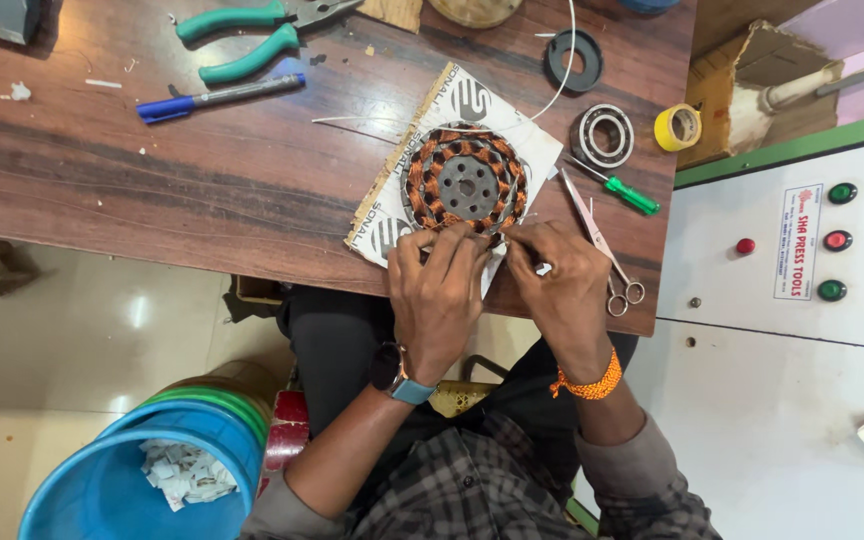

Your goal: The person works on an electric motor stator with copper windings on a workbench. They cut small white paper strips with scissors, fold and shape the strips by hand, and press the paper pieces into the gaps between the stator coils as slot insulation, repeating this for successive slots.

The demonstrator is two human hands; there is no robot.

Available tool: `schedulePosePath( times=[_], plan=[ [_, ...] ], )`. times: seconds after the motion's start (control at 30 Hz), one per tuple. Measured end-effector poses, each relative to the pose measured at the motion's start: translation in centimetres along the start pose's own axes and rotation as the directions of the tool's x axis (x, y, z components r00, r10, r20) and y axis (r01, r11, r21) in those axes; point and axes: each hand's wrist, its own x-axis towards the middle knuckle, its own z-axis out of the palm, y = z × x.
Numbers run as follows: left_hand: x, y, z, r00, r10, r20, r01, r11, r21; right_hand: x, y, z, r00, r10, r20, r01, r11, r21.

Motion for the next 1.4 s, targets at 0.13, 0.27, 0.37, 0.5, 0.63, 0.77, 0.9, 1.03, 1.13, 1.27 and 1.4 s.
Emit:
schedulePosePath(
  times=[0.13,0.27,0.37,0.5,0.63,0.77,0.9,1.03,1.13,1.27,1.4],
  plan=[
    [-0.1,0.0,0.2,1.0,-0.01,-0.017,0.01,1.0,0.008,-0.2,-0.4,0.2,0.999,-0.037,-0.005,0.036,0.995,-0.096],
    [-0.2,-0.3,0.4,0.999,-0.012,-0.038,0.011,1.0,-0.021,-0.1,-0.7,0.2,1.0,-0.021,0.014,0.022,0.997,-0.078],
    [-0.3,-0.4,0.5,0.999,-0.015,-0.048,0.014,1.0,-0.028,0.0,-0.8,0.2,0.999,-0.037,0.025,0.039,0.995,-0.088],
    [-0.5,-0.4,0.4,0.999,0.002,-0.04,-0.002,1.0,0.01,0.2,-0.5,0.1,0.998,0.04,0.05,-0.035,0.994,-0.105],
    [-0.5,-0.5,0.3,0.999,-0.013,-0.042,0.011,0.999,-0.053,0.4,0.1,-0.4,0.993,0.051,0.108,-0.055,0.998,0.034],
    [-0.3,-0.4,0.4,0.998,-0.066,0.001,0.066,0.995,-0.077,0.3,0.8,-0.5,0.997,0.011,0.079,-0.012,1.0,0.011],
    [-0.3,-0.2,0.4,0.997,-0.079,0.022,0.08,0.995,-0.051,-0.3,1.3,0.3,0.995,-0.095,0.013,0.095,0.995,0.004],
    [-0.3,-0.2,0.3,0.998,-0.066,0.007,0.066,0.994,-0.082,-1.0,1.3,1.1,0.976,-0.214,-0.04,0.209,0.972,-0.108],
    [-0.2,-0.2,0.3,0.998,-0.068,-0.01,0.067,0.994,-0.089,-1.4,0.9,1.4,0.971,-0.225,-0.085,0.211,0.966,-0.146],
    [-0.3,-0.1,0.4,0.996,-0.087,-0.01,0.085,0.989,-0.121,-1.9,0.2,1.8,0.98,-0.175,-0.097,0.158,0.974,-0.16],
    [-0.5,-0.1,0.4,0.996,-0.087,-0.035,0.081,0.988,-0.132,-1.8,-0.3,1.7,0.998,-0.049,-0.051,0.042,0.991,-0.131]
  ],
)
